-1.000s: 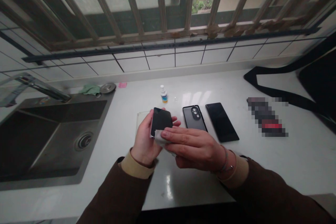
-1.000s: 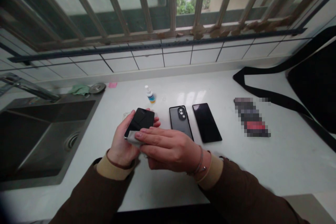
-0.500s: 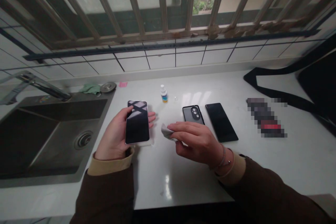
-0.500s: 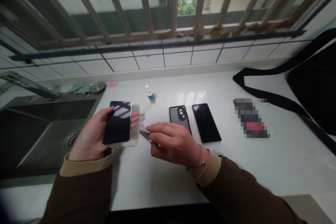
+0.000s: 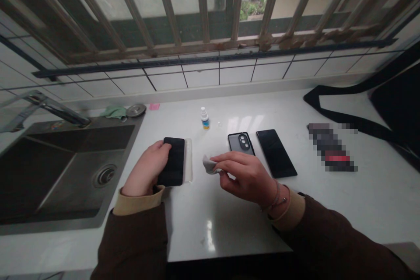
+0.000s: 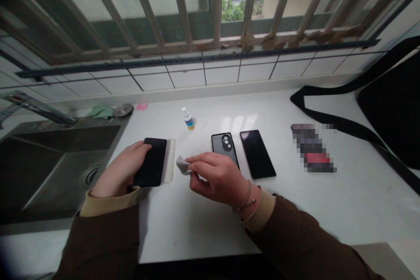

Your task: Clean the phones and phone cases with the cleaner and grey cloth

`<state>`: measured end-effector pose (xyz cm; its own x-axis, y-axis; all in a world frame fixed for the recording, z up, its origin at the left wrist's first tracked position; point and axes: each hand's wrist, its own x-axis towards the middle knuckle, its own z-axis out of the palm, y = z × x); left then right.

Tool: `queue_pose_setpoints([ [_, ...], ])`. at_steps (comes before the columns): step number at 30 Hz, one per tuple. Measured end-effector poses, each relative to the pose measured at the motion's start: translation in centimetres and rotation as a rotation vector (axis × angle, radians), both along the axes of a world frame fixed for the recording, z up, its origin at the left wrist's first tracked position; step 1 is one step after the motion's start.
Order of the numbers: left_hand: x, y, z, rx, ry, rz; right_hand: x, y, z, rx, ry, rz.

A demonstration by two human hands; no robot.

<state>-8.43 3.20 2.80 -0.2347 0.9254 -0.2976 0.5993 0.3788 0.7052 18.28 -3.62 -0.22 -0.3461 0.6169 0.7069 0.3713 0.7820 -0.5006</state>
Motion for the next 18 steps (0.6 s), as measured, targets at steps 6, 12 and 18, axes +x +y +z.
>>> queue_pose_setpoints([
  [6, -0.4, 0.9, -1.7, 0.059, 0.256, -0.11, -0.1, 0.0, 0.0, -0.016, 0.004, 0.006],
  [12, -0.1, 0.9, -2.1, 0.085, 0.394, -0.142, -0.1, 0.1, -0.2, -0.02, -0.002, -0.001],
  [18, 0.7, -0.2, -1.6, 0.059, 0.615, -0.158, -0.1, 0.2, -0.4, -0.048, -0.01, -0.006],
])
